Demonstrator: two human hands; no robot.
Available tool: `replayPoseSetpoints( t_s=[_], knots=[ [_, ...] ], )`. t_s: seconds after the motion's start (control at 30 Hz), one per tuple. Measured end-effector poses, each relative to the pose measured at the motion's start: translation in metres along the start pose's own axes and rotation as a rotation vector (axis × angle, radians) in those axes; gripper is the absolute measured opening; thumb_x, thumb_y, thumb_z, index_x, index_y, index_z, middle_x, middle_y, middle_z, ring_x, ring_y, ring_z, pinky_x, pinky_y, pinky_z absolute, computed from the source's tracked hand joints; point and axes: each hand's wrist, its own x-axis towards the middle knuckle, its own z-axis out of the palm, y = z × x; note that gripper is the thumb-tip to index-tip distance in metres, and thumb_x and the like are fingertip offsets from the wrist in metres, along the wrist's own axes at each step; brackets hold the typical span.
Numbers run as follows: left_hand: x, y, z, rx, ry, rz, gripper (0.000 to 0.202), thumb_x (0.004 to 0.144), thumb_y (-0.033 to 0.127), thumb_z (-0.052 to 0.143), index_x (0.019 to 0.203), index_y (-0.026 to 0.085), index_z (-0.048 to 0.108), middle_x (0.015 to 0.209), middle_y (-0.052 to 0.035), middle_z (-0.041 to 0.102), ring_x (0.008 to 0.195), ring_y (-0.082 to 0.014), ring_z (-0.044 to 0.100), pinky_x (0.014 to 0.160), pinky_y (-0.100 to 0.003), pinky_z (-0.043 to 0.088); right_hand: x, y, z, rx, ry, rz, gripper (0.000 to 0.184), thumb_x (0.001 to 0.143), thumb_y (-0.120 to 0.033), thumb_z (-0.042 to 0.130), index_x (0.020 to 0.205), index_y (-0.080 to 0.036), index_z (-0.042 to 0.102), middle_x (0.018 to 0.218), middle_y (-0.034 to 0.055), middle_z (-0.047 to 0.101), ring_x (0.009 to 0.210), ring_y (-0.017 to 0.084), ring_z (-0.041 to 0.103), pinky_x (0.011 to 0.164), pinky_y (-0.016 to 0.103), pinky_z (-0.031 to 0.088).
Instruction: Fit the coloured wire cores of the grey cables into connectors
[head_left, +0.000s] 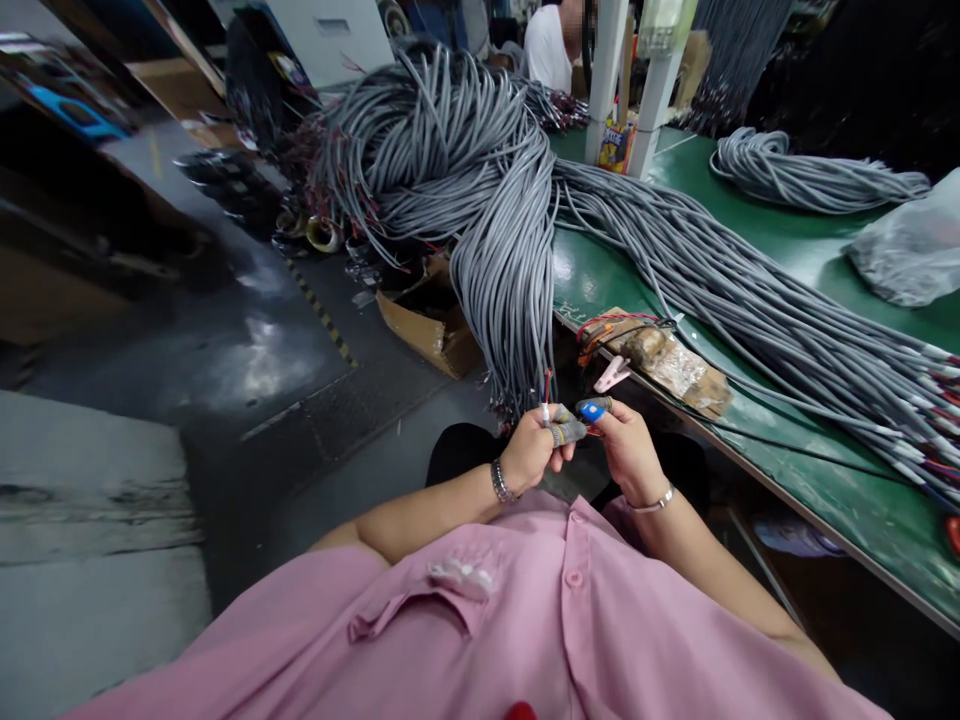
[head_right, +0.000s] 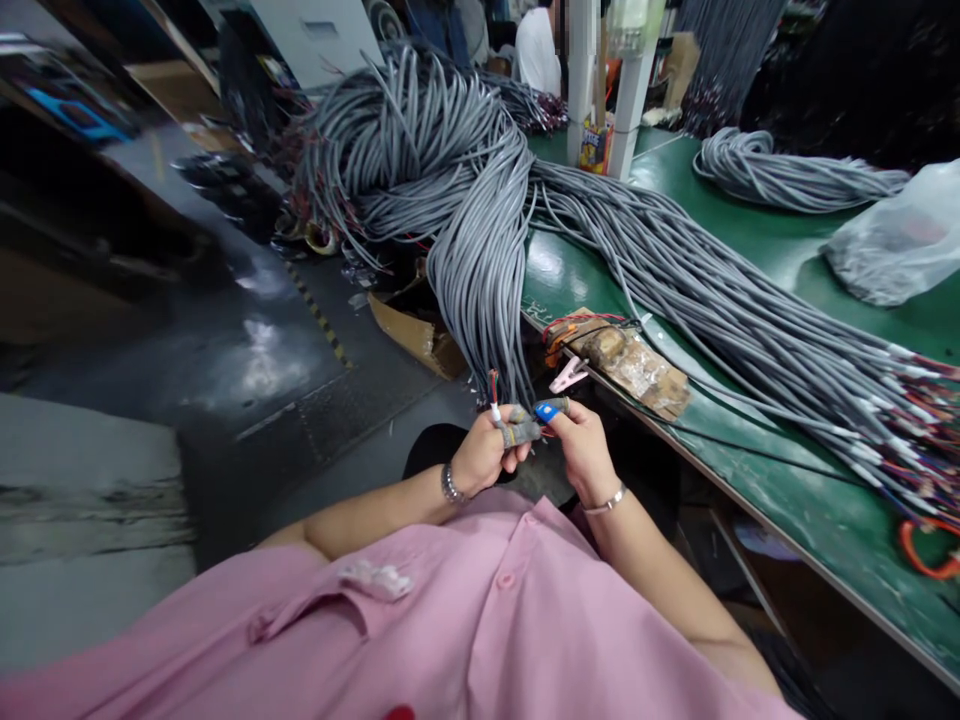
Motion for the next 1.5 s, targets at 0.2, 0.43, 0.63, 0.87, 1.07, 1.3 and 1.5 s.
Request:
replayPoseSetpoints(
  t_s=[0.2,0.43,0.63,0.87,1.07,1.3,1.5],
  knots=[
    [-0.002,-0.005,-0.006,-0.087,0.036,-0.007,0.029,0.071,0.039,0.070,0.066,0.015,0.054,0.048,0.0018,0.057,0.030,-0.0049,0.039,0.031,-0.018,0.019,0.010,0.001,-0.019,0.288,0.144,0.125,0.020,0.071,-0.036,0.076,0.076,-0.020,0.066,0.067,-0.0038,0.061,0.054,0.007,0.051,0.052,0.020,0.047],
    [0.001,0.004,-0.004,-0.237,0.066,0.055,0.026,0.073,0.036,0.069,0.070,0.016,0.053,0.054,0.0018,0.059,0.033,-0.0055,0.044,0.032,-0.018,0.023,0.020,-0.005,-0.026,0.363,-0.036,0.248,0.049,0.073,-0.067,0.063,0.084,-0.019,0.068,0.078,0.0019,0.067,0.061,0.011,0.058,0.056,0.024,0.052],
    [0.007,0.017,0.009,-0.302,0.041,0.071,0.025,0.073,0.036,0.068,0.072,0.016,0.054,0.054,0.0016,0.060,0.033,-0.0057,0.044,0.032,-0.017,0.024,0.035,-0.004,-0.012,0.134,0.042,-0.045,0.044,0.079,-0.062,0.059,0.081,-0.019,0.067,0.072,0.0006,0.064,0.058,0.011,0.053,0.057,0.024,0.046],
    [0.019,0.016,0.012,-0.307,0.041,0.093,0.025,0.074,0.034,0.069,0.069,0.016,0.053,0.053,0.0017,0.059,0.033,-0.0053,0.044,0.032,-0.017,0.025,0.035,0.003,-0.004,0.100,0.107,-0.194,0.050,0.083,-0.066,0.049,0.077,-0.020,0.066,0.071,0.0020,0.065,0.059,0.013,0.054,0.059,0.027,0.046],
    [0.023,0.007,0.011,-0.269,0.053,0.082,0.028,0.073,0.036,0.070,0.068,0.016,0.051,0.052,0.0025,0.058,0.032,-0.0048,0.042,0.031,-0.018,0.021,0.042,-0.005,-0.001,0.327,0.059,-0.048,0.040,0.077,-0.059,0.065,0.077,-0.020,0.064,0.072,0.0010,0.066,0.060,0.013,0.056,0.059,0.026,0.047],
    [0.016,0.008,0.009,-0.204,0.038,0.074,0.029,0.073,0.037,0.070,0.067,0.016,0.051,0.051,0.0028,0.058,0.031,-0.0047,0.042,0.032,-0.018,0.021,0.036,-0.004,-0.011,0.313,-0.074,0.079,0.055,0.077,-0.075,0.050,0.078,-0.022,0.064,0.075,0.0024,0.066,0.059,0.013,0.057,0.059,0.028,0.050],
    [0.006,-0.001,0.001,-0.093,0.041,0.066,0.029,0.075,0.037,0.069,0.067,0.016,0.052,0.052,0.0023,0.059,0.032,-0.0051,0.044,0.033,-0.018,0.023,0.022,-0.012,-0.032,0.083,-0.291,0.281,0.055,0.072,-0.071,0.060,0.084,-0.018,0.068,0.078,0.0060,0.068,0.066,0.015,0.062,0.063,0.029,0.053]
  ],
)
